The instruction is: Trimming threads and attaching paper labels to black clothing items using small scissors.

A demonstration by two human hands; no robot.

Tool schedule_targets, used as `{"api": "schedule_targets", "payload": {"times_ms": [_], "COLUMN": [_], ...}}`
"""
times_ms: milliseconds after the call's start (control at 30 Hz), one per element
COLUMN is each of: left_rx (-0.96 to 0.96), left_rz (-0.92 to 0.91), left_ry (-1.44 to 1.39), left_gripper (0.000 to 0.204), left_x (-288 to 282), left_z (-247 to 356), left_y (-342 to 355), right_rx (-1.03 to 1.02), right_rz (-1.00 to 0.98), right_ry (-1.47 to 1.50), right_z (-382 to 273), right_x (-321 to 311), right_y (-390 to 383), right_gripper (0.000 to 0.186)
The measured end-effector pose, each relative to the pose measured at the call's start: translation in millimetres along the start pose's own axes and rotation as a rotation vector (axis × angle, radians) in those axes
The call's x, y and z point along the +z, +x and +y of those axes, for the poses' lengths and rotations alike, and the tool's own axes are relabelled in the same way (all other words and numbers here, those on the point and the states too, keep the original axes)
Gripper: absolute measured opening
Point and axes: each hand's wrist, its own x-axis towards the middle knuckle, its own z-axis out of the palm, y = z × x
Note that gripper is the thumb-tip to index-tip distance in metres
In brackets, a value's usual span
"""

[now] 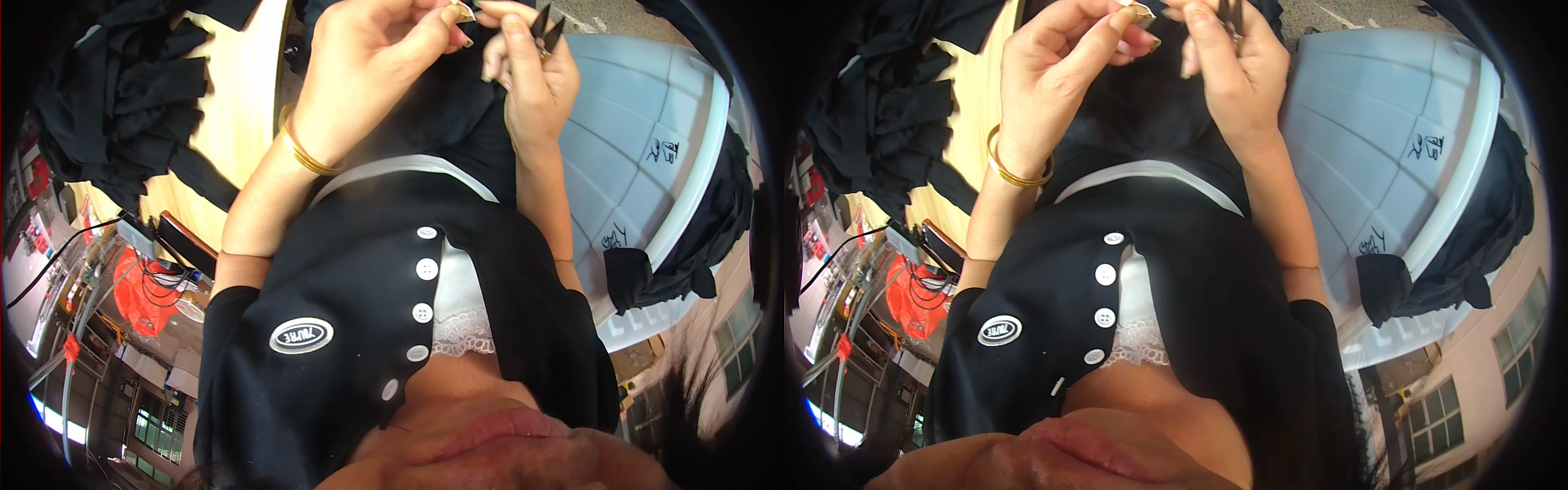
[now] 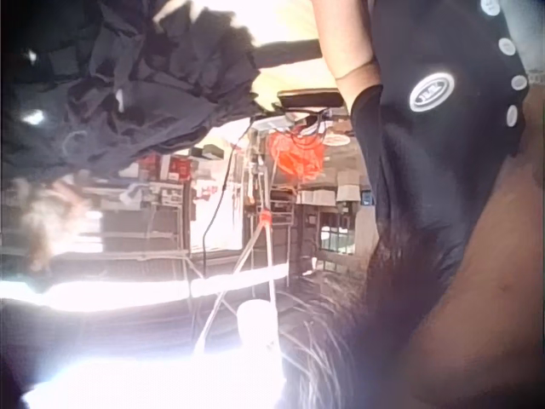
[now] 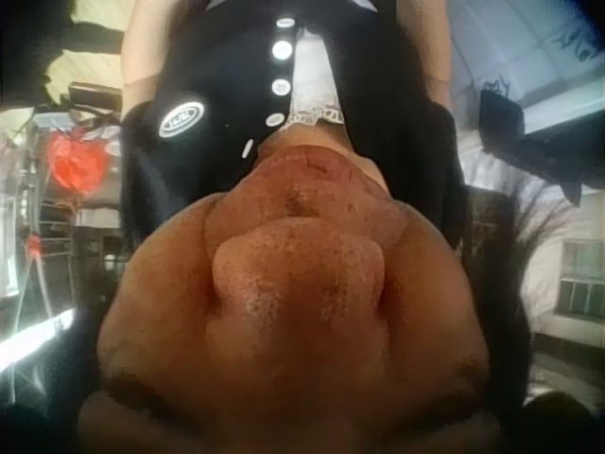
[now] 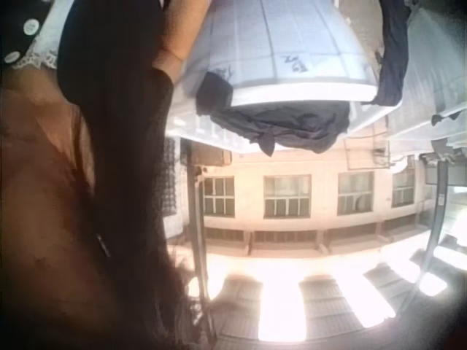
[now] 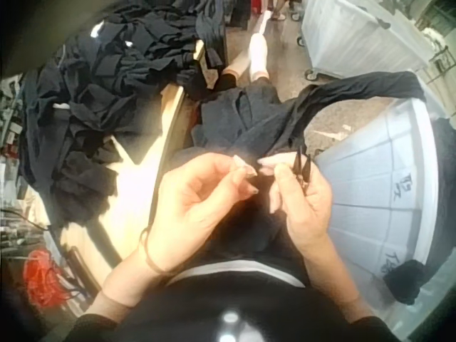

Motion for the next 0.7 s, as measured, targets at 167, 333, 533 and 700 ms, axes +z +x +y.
{"api": "schedule_targets", "payload": {"times_ms": [167, 333, 533, 700], "left_rx": [-0.029, 0.116, 0.020, 0.283], "left_rz": [0.074, 0.042, 0.021, 0.230], "left_ry": [-0.308, -0.381, -0.330, -0.047], "left_gripper": [0.012, 0.016, 0.018, 0.013], "left_x": [1.0, 15.6, 19.5, 17.4], "left_z": [-16.5, -31.6, -39.7, -38.1], "left_y": [-0.6, -5.8, -6.9, -5.5], "right_rx": [-0.055, -0.047, 0.013, -0.052], "right_rz": [-0.027, -0.011, 0.053, 0.047], "right_ry": [0.038, 0.104, 0.093, -0.107], "right_z": [-0.7, -3.2, 5.4, 0.8], "right_x": [10.5, 18.7, 10.6, 2.6], "right_y": [1.9, -5.7, -4.3, 1.5], "right_gripper": [0.013, 0.014, 0.014, 0.012]}}
